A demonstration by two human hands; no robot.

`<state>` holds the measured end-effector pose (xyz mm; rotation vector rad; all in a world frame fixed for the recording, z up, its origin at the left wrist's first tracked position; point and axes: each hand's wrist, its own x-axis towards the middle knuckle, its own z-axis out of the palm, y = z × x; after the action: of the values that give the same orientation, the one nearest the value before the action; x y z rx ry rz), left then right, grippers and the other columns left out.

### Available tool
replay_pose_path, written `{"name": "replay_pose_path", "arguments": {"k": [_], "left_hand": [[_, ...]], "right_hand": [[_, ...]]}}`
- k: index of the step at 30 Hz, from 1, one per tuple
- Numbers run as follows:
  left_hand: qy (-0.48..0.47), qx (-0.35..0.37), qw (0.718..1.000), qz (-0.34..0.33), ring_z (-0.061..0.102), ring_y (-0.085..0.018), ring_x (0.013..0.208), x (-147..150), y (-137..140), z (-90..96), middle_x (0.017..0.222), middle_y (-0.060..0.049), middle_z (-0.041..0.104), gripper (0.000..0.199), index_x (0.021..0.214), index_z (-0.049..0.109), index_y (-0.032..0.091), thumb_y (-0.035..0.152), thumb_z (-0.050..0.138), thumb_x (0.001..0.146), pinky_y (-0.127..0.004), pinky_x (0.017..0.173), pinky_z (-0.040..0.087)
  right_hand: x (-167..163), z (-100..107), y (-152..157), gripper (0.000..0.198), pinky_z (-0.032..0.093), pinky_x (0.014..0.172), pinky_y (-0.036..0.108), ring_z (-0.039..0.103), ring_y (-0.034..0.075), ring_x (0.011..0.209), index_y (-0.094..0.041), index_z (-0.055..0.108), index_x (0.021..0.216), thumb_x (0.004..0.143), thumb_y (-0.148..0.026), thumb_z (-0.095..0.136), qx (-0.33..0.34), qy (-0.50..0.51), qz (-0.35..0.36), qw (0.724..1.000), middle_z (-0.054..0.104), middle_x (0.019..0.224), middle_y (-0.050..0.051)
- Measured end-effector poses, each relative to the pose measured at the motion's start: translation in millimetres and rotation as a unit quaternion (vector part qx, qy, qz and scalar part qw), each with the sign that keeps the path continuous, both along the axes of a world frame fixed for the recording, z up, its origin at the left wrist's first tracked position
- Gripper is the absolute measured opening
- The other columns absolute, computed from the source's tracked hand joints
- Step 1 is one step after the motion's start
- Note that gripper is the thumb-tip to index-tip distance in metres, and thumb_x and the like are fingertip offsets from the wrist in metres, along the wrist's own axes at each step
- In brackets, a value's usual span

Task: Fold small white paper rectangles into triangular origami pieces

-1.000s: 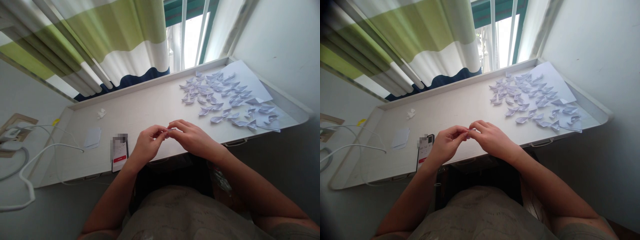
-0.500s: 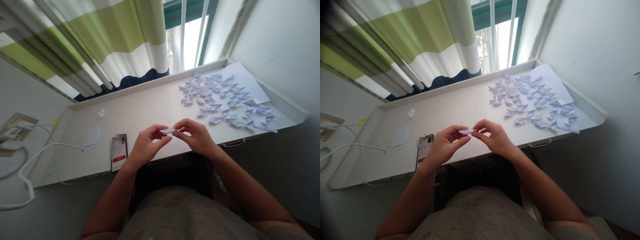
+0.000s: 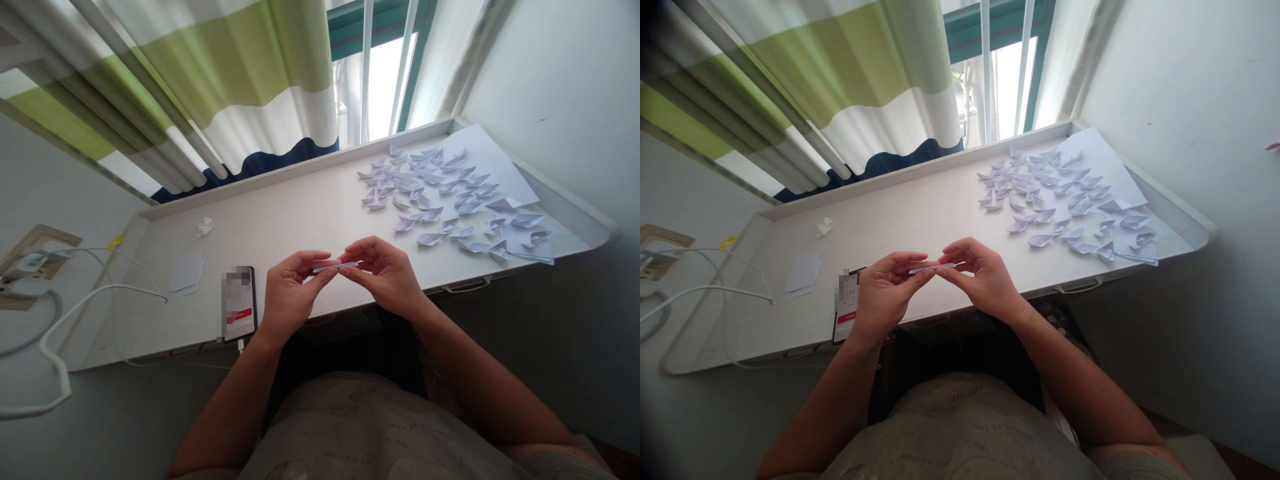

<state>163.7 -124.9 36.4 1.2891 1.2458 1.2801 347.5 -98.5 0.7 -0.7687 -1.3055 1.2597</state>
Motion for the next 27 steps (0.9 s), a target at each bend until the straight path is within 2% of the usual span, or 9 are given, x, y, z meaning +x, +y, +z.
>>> {"name": "replay_pose_path", "arguments": {"k": [3,6,8,11,15,19,24,27], "left_hand": [[-0.038,-0.026,0.999,0.000,0.085,-0.029,0.094,1.6,3.0,-0.6,0.094,-0.009,0.087,0.041,0.099,0.080,0.018,0.039,0.101,0.071,-0.042,0.091,0.068],[-0.065,-0.045,0.997,-0.023,0.084,-0.025,0.088,-1.5,7.0,0.0,0.094,-0.008,0.087,0.047,0.108,0.081,0.019,0.037,0.102,0.069,-0.038,0.085,0.067],[-0.060,-0.052,0.996,-0.032,0.081,-0.021,0.080,-5.0,8.8,0.3,0.087,-0.007,0.086,0.042,0.106,0.084,0.019,0.038,0.100,0.072,-0.035,0.079,0.066],[-0.035,-0.052,0.998,-0.026,0.079,-0.020,0.071,-8.4,9.3,-0.8,0.074,-0.006,0.082,0.032,0.092,0.086,0.018,0.041,0.098,0.075,-0.035,0.073,0.065],[-0.031,-0.041,0.999,0.003,0.080,-0.023,0.071,-6.7,8.8,-4.5,0.073,-0.005,0.082,0.032,0.088,0.086,0.018,0.043,0.099,0.073,-0.038,0.074,0.066],[-0.026,-0.045,0.998,-0.021,0.082,-0.025,0.076,-4.5,10.1,-6.4,0.076,-0.006,0.082,0.033,0.092,0.084,0.018,0.044,0.097,0.076,-0.037,0.073,0.066],[-0.012,-0.054,0.997,-0.047,0.083,-0.025,0.079,-6.4,12.5,-5.4,0.083,-0.007,0.084,0.034,0.094,0.082,0.017,0.050,0.089,0.085,-0.035,0.071,0.065],[-0.031,-0.070,0.995,-0.067,0.083,-0.024,0.079,-7.7,13.4,-4.9,0.084,-0.007,0.084,0.035,0.094,0.081,0.017,0.050,0.089,0.085,-0.034,0.072,0.064]], "right_hand": [[-3.1,-2.5,-2.1,0.038,0.070,0.082,0.040,0.080,0.022,0.084,-0.022,0.076,0.094,0.080,-0.052,0.095,0.003,-0.008,-0.032,0.999,0.081,0.088,0.004],[-2.4,-3.5,-2.1,0.036,0.070,0.080,0.039,0.079,0.021,0.082,-0.021,0.079,0.092,0.079,-0.050,0.096,-0.005,0.007,-0.030,1.000,0.082,0.086,0.004],[-0.1,-3.2,-0.4,0.034,0.070,0.081,0.039,0.080,0.021,0.082,-0.021,0.080,0.094,0.079,-0.047,0.097,-0.018,0.018,-0.016,1.000,0.083,0.087,0.005],[4.3,-1.5,3.1,0.037,0.070,0.080,0.040,0.081,0.022,0.080,-0.020,0.081,0.095,0.078,-0.049,0.097,-0.049,0.014,0.015,0.999,0.083,0.086,0.005],[7.3,-0.1,5.7,0.043,0.069,0.070,0.038,0.079,0.021,0.069,-0.017,0.079,0.088,0.081,-0.058,0.092,-0.088,-0.007,0.063,0.994,0.081,0.074,0.006],[5.6,-2.4,8.2,0.048,0.067,0.062,0.034,0.078,0.020,0.062,-0.018,0.074,0.082,0.080,-0.063,0.091,-0.098,-0.010,0.053,0.994,0.080,0.069,0.006],[3.4,-3.2,14.3,0.047,0.064,0.057,0.031,0.076,0.019,0.058,-0.019,0.073,0.093,0.081,-0.060,0.091,-0.111,-0.002,0.052,0.992,0.080,0.070,0.003],[2.7,-0.2,16.1,0.044,0.064,0.057,0.030,0.077,0.018,0.062,-0.020,0.072,0.098,0.083,-0.057,0.090,-0.105,0.001,0.056,0.993,0.081,0.076,0.003]]}}
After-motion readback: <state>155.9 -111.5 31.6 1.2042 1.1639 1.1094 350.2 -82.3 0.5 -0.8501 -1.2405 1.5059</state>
